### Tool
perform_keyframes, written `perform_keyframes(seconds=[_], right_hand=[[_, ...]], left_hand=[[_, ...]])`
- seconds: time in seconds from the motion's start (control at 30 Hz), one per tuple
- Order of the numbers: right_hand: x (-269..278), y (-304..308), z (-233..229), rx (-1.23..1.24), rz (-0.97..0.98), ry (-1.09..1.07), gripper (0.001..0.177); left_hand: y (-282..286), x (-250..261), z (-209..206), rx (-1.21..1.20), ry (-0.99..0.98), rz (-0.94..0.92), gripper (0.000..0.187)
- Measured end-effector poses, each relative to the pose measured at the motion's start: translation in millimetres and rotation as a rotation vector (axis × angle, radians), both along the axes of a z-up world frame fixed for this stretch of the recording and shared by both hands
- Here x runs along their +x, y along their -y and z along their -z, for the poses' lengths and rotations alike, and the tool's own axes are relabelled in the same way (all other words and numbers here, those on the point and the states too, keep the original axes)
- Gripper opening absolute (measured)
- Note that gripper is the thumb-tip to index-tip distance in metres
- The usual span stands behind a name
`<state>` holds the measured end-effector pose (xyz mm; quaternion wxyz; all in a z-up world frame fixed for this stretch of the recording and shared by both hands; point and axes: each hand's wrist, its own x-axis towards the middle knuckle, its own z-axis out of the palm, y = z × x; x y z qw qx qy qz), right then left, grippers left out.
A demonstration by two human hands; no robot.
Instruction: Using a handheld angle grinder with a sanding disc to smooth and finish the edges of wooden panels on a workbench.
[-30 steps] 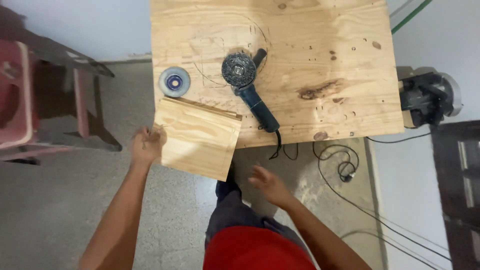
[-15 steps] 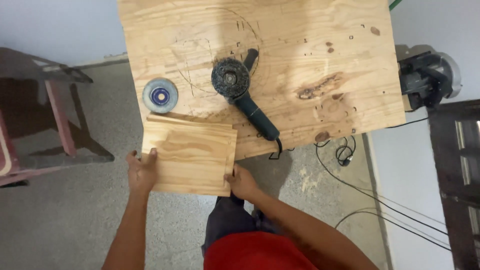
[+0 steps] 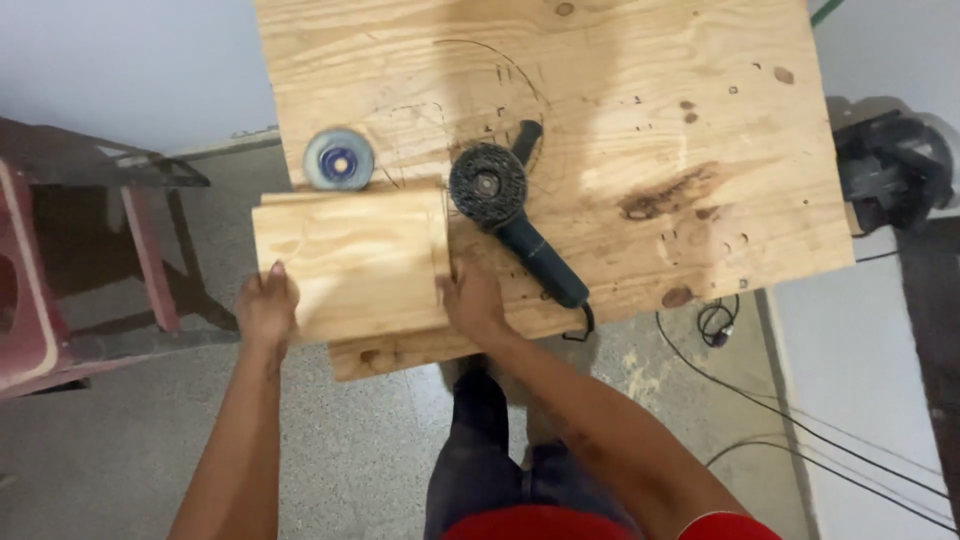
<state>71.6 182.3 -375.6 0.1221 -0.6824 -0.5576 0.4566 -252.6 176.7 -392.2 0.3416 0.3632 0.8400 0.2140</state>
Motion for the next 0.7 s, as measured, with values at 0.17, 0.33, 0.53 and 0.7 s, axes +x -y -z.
perform_keyframes(seconds=[0.17,0.33,0.53,0.7], right_hand=[[3.4,-39.6,-48.8,0.23,0.149,-0.07,0.044],[50.5,-14.2,-23.9,0.458,0.139,0.123,0.038],[80.2,-45.3,-20.4,0.311,0.058,0.412,0.065],[105.6,-34.9,-39.9,0.203,-0.003,0.337,0.045]], left_hand=[[-58.3,15.1,-1.8,0.185,-0.053,0.085,0.07],[-68.7,7.1,5.1,0.056,-0.35,0.09,0.094],[-20.1,-73.0,22.7,-0.386,-1.444,0.364,0.045],[22.1,-112.0,-2.3,-0.774,-3.944,0.27,0.038]])
